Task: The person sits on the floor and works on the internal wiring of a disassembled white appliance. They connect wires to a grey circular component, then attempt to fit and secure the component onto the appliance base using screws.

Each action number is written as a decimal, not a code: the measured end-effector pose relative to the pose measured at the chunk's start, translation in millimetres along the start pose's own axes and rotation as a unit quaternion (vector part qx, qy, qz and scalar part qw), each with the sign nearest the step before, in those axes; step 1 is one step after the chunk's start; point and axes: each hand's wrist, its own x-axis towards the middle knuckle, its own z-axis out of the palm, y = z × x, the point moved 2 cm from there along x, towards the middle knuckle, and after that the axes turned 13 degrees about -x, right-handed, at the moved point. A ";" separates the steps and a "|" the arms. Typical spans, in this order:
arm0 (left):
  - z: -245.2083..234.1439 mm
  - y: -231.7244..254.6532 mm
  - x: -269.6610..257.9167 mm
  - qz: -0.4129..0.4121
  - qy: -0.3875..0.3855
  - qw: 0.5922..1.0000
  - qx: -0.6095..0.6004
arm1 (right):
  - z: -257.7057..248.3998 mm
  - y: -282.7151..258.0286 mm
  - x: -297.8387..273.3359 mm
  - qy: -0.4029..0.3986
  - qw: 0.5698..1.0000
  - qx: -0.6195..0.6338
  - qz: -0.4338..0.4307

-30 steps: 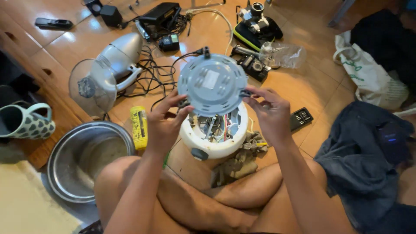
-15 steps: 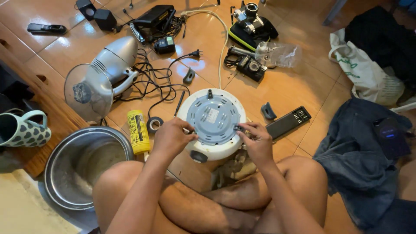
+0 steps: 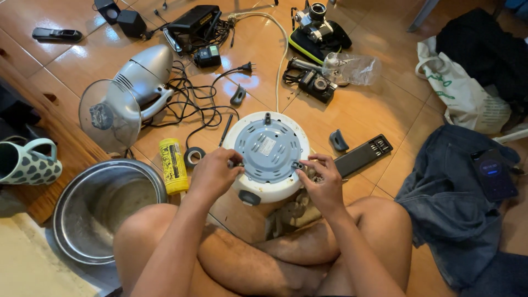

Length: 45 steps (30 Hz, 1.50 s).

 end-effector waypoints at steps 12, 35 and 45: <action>3.5 -17.2 8.2 0.031 0.009 0.999 -0.019 | -2.1 -9.1 -7.8 0.014 0.999 0.036 0.014; 6.7 -11.5 9.5 0.034 -0.006 0.999 -0.031 | -2.3 -0.8 -8.6 -0.010 0.999 0.040 0.009; 2.7 -7.4 4.4 0.007 -0.033 0.998 -0.044 | 3.2 -4.9 -7.4 0.020 0.999 0.027 -0.006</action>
